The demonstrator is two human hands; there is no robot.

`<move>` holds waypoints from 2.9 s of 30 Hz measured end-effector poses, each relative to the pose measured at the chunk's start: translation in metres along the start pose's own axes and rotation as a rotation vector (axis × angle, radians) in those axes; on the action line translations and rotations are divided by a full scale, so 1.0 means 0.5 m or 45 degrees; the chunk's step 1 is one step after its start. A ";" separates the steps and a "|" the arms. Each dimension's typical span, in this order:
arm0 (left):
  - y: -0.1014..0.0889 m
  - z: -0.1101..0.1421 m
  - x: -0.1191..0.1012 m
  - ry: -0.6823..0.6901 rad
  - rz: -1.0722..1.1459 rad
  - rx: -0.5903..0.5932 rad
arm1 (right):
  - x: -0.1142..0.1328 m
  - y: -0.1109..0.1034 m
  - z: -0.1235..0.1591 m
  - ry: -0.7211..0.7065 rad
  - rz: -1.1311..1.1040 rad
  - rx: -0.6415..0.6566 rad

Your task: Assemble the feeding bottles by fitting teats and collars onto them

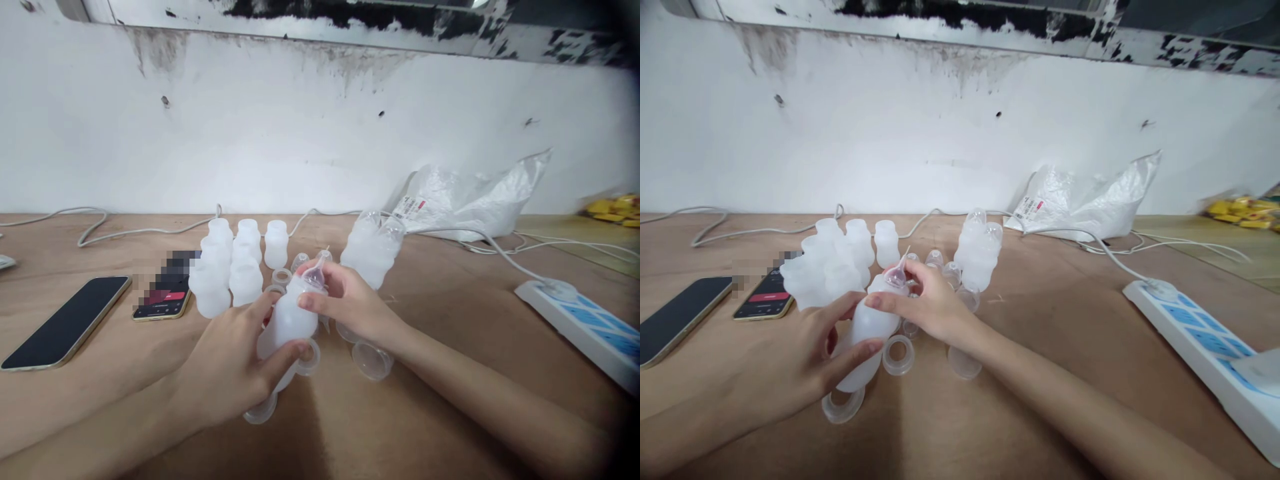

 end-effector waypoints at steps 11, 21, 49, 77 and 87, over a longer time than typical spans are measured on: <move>-0.001 -0.002 0.000 -0.004 0.170 0.063 | 0.041 -0.010 -0.003 0.010 -0.292 0.476; -0.001 0.005 -0.010 -0.081 0.037 0.086 | 0.013 -0.014 -0.007 0.025 0.112 0.145; 0.002 0.005 -0.011 0.001 -0.010 0.130 | 0.019 -0.011 0.000 0.043 0.317 0.121; -0.005 0.007 0.002 -0.097 0.401 0.178 | -0.001 0.015 0.010 0.214 -0.158 0.399; 0.005 0.011 0.002 -0.095 0.080 0.027 | 0.002 0.022 0.020 0.236 -0.032 0.194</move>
Point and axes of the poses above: each hand's wrist, its own z-axis away from the middle knuckle, its own y-axis out of the palm, x = y × z, the point moved 7 cm from there along -z, towards the middle knuckle, and after that the axes turned 12 degrees about -z, right-handed, at the moved point
